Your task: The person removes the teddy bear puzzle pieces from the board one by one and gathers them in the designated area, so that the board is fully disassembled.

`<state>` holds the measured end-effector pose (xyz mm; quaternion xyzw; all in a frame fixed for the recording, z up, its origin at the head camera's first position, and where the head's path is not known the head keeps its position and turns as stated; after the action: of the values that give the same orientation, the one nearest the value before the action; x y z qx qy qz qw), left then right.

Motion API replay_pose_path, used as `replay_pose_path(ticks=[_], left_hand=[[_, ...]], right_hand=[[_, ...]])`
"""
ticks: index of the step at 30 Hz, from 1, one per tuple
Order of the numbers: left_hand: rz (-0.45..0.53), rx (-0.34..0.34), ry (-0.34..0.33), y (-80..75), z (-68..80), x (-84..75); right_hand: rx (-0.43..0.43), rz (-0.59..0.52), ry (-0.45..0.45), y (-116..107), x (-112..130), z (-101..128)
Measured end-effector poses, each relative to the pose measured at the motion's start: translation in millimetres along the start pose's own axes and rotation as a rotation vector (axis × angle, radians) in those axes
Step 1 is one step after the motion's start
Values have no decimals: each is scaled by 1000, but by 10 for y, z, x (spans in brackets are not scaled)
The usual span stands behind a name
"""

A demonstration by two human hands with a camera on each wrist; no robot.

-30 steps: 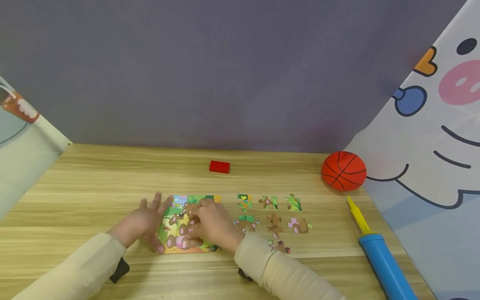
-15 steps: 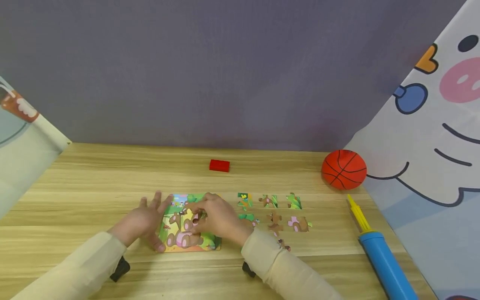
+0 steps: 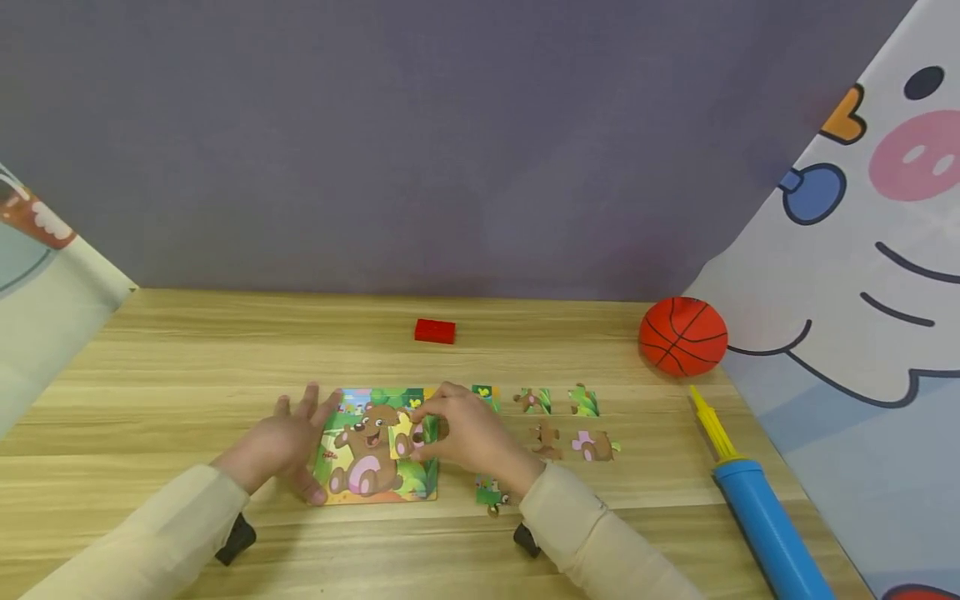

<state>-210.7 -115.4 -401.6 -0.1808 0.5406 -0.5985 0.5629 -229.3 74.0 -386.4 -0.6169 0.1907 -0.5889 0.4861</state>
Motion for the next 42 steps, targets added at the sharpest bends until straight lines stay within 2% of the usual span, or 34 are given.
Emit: replay_pose_path(ticks=[15,26,36,42], left_hand=[[57,-10,-28,5,-17,19],[22,10,-26,9,-35,20],[-2,25,-37,19,-51,38],[-30,40,-37,33,-71,54]], right_hand=[[-83,-7,1,-254,-312,242],[-86,-33,-25,-442,-552,479],[-166,30,19,-661,-784,679],[-198,12,7,-783,-911,828]])
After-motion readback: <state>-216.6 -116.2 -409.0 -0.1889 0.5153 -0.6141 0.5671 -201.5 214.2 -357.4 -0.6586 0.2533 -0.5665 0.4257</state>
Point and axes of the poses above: each hand's wrist, its own z-axis away from the middle knuckle, its own y-axis out of the palm, x = y × z, the point moved 9 cm from there along -z, towards the middle knuckle, and after that the axes turned 13 degrees about y, right-handed, at the moved point
